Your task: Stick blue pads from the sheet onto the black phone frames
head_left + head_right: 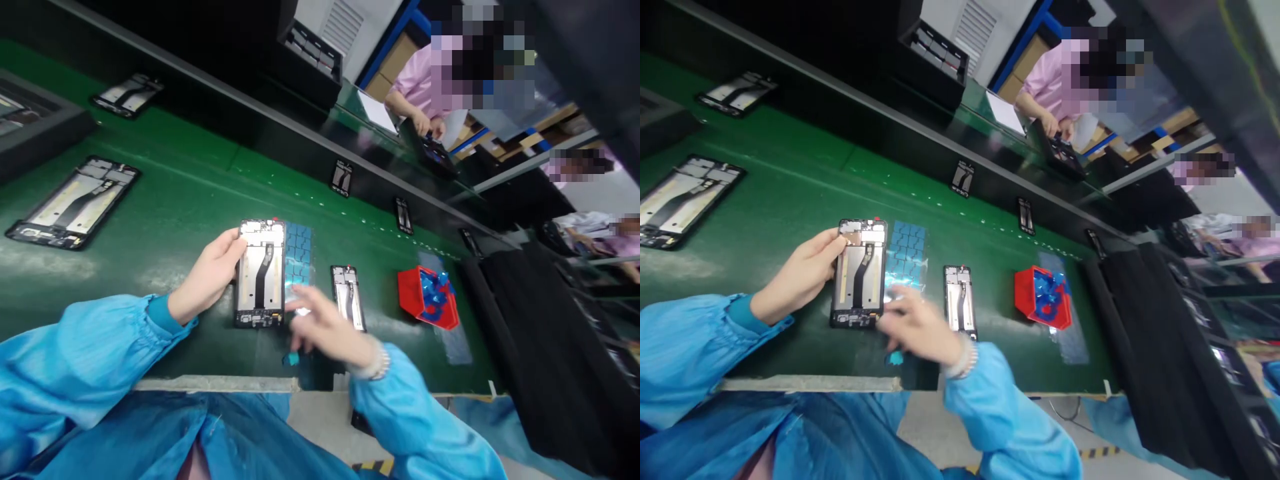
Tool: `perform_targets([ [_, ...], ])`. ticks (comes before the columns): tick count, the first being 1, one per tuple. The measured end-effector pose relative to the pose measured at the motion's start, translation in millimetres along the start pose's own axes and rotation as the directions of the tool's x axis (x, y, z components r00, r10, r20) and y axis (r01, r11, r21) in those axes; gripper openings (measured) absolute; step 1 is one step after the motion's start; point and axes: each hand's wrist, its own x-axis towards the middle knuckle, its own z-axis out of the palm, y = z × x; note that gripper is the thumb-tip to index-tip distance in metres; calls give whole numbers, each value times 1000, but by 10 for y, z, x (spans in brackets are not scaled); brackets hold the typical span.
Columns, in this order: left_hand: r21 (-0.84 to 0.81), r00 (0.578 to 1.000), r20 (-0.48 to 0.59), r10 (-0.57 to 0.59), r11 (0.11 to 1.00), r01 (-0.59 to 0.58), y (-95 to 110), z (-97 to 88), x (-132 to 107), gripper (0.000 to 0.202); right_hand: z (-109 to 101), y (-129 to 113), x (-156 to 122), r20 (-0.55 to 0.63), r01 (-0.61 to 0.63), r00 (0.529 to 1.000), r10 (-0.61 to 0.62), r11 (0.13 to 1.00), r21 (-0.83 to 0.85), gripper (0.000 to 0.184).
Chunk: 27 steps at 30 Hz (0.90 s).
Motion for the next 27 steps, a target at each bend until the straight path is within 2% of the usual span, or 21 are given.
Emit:
perform_targets([
  [1,-82,999,24,-30,996,32,35,5,22,42,214,-50,83,242,-79,969,42,987,143,37],
  [2,-140,997,59,-43,989,50,68,0,40,44,349,-96,198,338,-162,938,74,957,240,36],
  [3,-181,996,86,-38,982,54,97,-14,54,46,403,-142,349,361,-231,926,111,923,307,31],
  [4,-212,996,88,-25,976,43,115,-37,65,48,380,-190,536,335,-275,930,153,893,356,24],
  [5,-224,997,71,-5,974,21,119,-65,76,50,294,-240,756,249,-283,948,199,883,375,15],
  [7,-158,998,34,48,987,-42,84,-124,103,55,12,-336,1262,75,-246,969,235,899,361,4],
  [9,27,994,45,103,994,-104,1,-172,135,59,-293,-399,1774,-51,-223,966,253,918,329,9],
  [11,233,984,122,128,960,-154,-89,-206,160,56,-520,-405,2193,-166,-213,949,268,934,287,7],
  [14,444,966,224,130,868,-220,-153,-240,155,48,-686,-320,2493,-294,-205,919,264,955,217,2],
  [16,558,947,288,142,779,-286,-139,-252,133,43,-731,-248,2439,-341,-199,907,247,965,168,8],
  [18,639,915,363,173,669,-380,-110,-240,122,40,-751,-198,2201,-358,-190,907,221,974,121,10],
  [20,659,854,476,212,557,-505,-103,-188,139,40,-736,-177,1825,-342,-177,919,195,981,84,6],
  [22,629,759,613,218,447,-636,-134,-92,184,42,-668,-162,1379,-289,-135,948,130,991,3,5],
  [24,593,667,725,173,335,-732,-192,30,242,52,-552,-120,948,-229,-59,973,23,987,-148,6],
  [25,589,640,756,138,282,-757,-223,91,271,61,-485,-82,762,-215,-25,976,-25,974,-226,7],
  [27,604,628,774,81,202,-771,-275,188,319,77,-350,20,481,-226,10,970,-94,938,-347,10],
])
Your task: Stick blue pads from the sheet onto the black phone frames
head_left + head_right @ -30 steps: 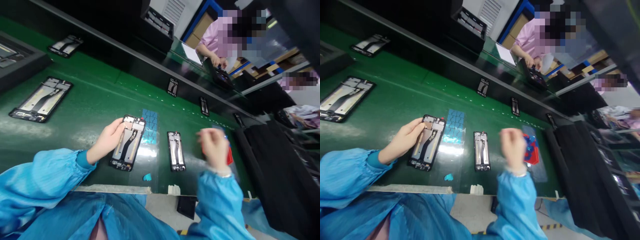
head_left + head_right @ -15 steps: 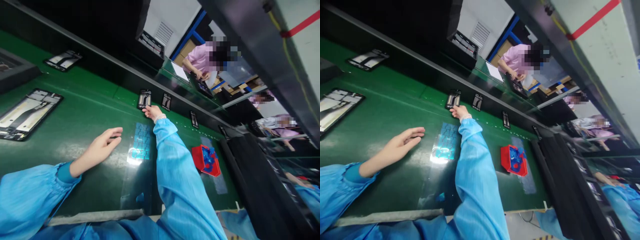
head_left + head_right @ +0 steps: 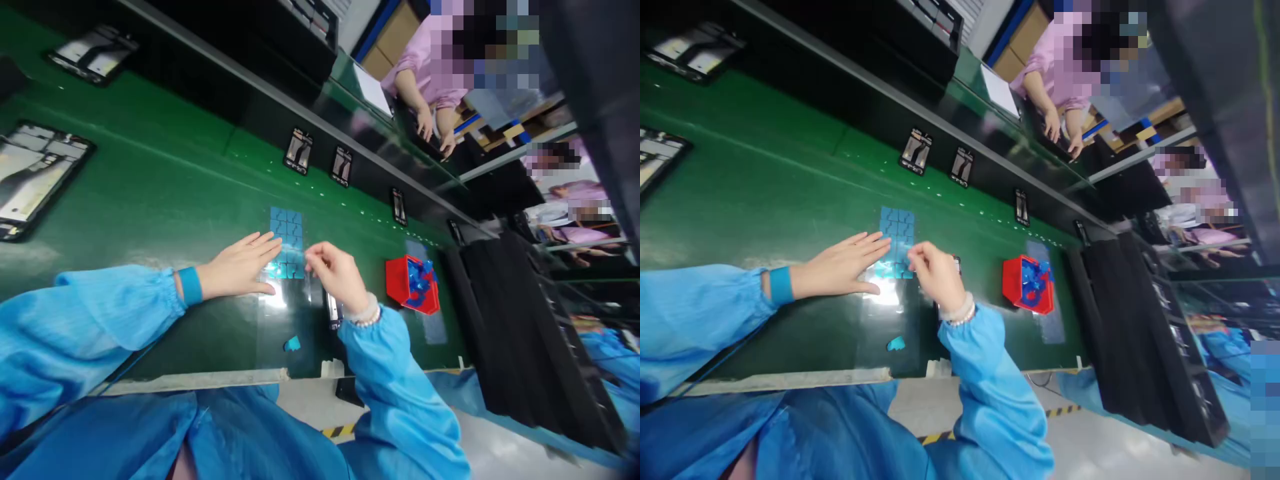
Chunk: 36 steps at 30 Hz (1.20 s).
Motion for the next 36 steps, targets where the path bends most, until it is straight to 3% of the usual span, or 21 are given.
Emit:
perform_targets([
  [3,39,999,-11,-38,999,38,3,34,63,65,148,76,-229,-78,54,995,-61,994,-95,13],
  [7,-15,994,-97,-56,998,55,-11,7,47,37,291,33,-229,-114,183,971,-208,963,-200,16],
  [11,-101,991,-128,-48,994,36,-32,-13,52,32,387,-156,-103,-19,284,947,-322,860,-423,22],
  [15,-148,988,-142,-57,988,36,-45,-13,76,24,454,-346,28,160,315,946,-282,684,-658,20],
  [18,-165,990,-135,-51,986,28,-56,-13,90,21,482,-450,75,240,348,937,-256,599,-721,18],
  [20,-179,991,-125,-41,984,18,-79,-24,90,20,474,-482,81,243,352,935,-257,610,-710,19],
  [23,-218,997,-82,-3,976,-15,-121,-74,60,29,398,-439,65,179,290,957,-229,792,-537,14],
  [25,-322,999,-40,2,947,-15,-120,-120,22,51,320,-356,40,64,127,991,-116,971,-203,10],
  [26,-399,1000,-30,-7,917,-6,-102,-139,1,62,285,-309,21,2,15,1000,-15,999,50,10],
  [27,-485,999,-35,-26,875,6,-69,-152,-17,69,258,-265,-3,-37,-85,994,101,945,315,13],
  [29,-653,988,-91,-123,757,35,36,-156,-45,65,241,-207,-60,-30,-184,960,278,707,683,23],
  [31,-787,951,-131,-280,613,72,166,-137,-58,52,276,-202,-123,16,-209,943,332,555,805,32],
  [33,-867,897,-126,-425,487,109,282,-117,-66,45,340,-243,-178,44,-217,939,341,489,845,35],
  [36,-910,844,-141,-518,403,95,382,-121,-83,36,427,-327,-232,74,-210,932,356,362,908,32],
])
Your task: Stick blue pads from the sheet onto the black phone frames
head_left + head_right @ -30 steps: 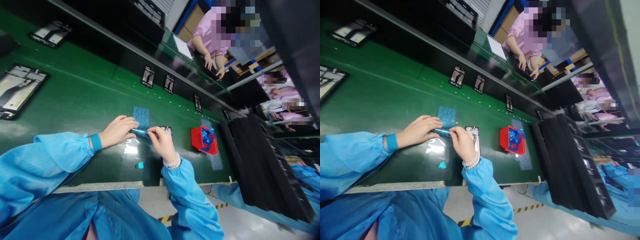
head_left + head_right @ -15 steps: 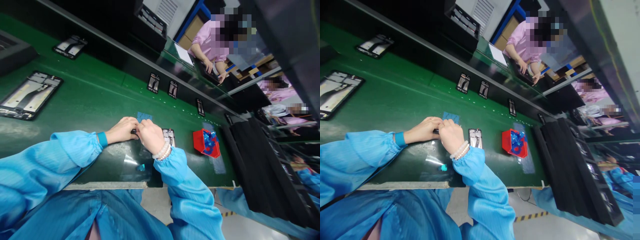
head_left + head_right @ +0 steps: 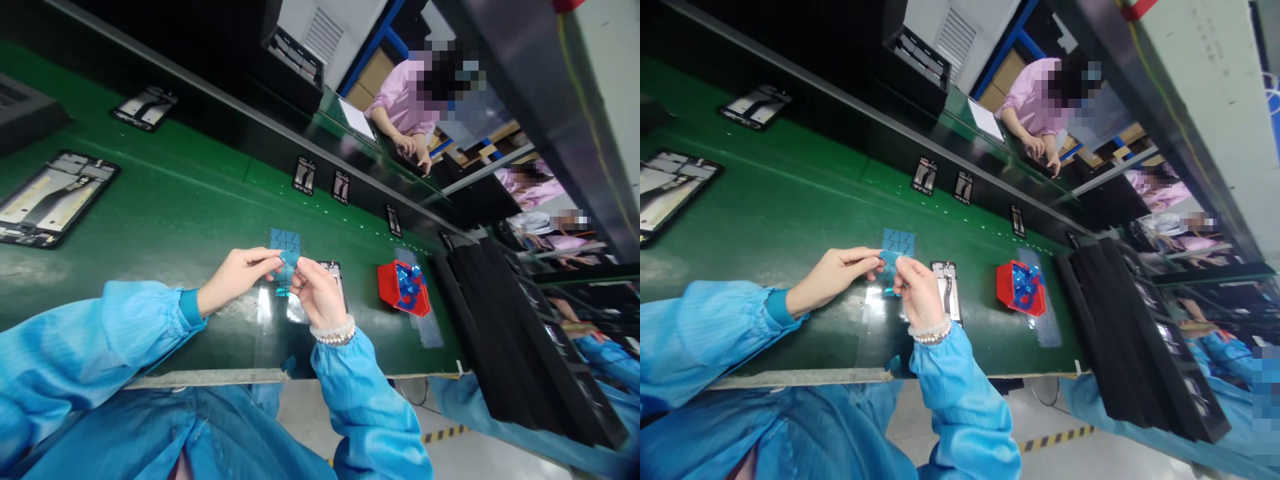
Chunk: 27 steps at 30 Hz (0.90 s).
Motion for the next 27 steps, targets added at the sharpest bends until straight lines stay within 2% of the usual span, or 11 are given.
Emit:
perform_targets([
  [5,-113,995,-98,-22,993,11,56,-6,-26,33,60,46,-42,58,-35,998,30,995,93,28],
  [12,-163,988,-144,-48,986,24,63,9,-40,36,155,152,-138,153,-113,984,90,982,151,25],
  [15,-149,992,-110,-60,988,43,62,-29,-20,35,177,124,-99,165,-74,984,61,995,73,25],
  [17,-120,997,-51,-59,991,52,33,-85,10,42,127,-22,84,128,37,992,-19,990,-138,22],
  [18,-81,999,-13,-51,995,50,2,-117,26,50,77,-147,234,84,106,993,-84,943,-316,20],
  [19,-4,1000,4,-27,1000,27,-42,-147,37,57,12,-306,419,32,157,986,-162,852,-500,18],
  [21,329,995,82,58,941,-82,-165,-192,41,60,-144,-686,850,-66,155,945,-320,616,-772,21],
  [22,486,979,190,74,860,-159,-242,-203,33,61,-225,-881,1069,-106,128,921,-374,549,-826,27],
  [24,614,906,399,138,694,-376,-410,-213,12,58,-371,-1208,1448,-189,44,880,-437,471,-881,53],
  [26,623,841,489,231,582,-522,-570,-227,19,68,-482,-1392,1699,-266,-66,846,-463,405,-912,84],
  [27,639,846,456,277,560,-528,-637,-244,44,71,-523,-1427,1781,-294,-116,837,-461,375,-920,94],
])
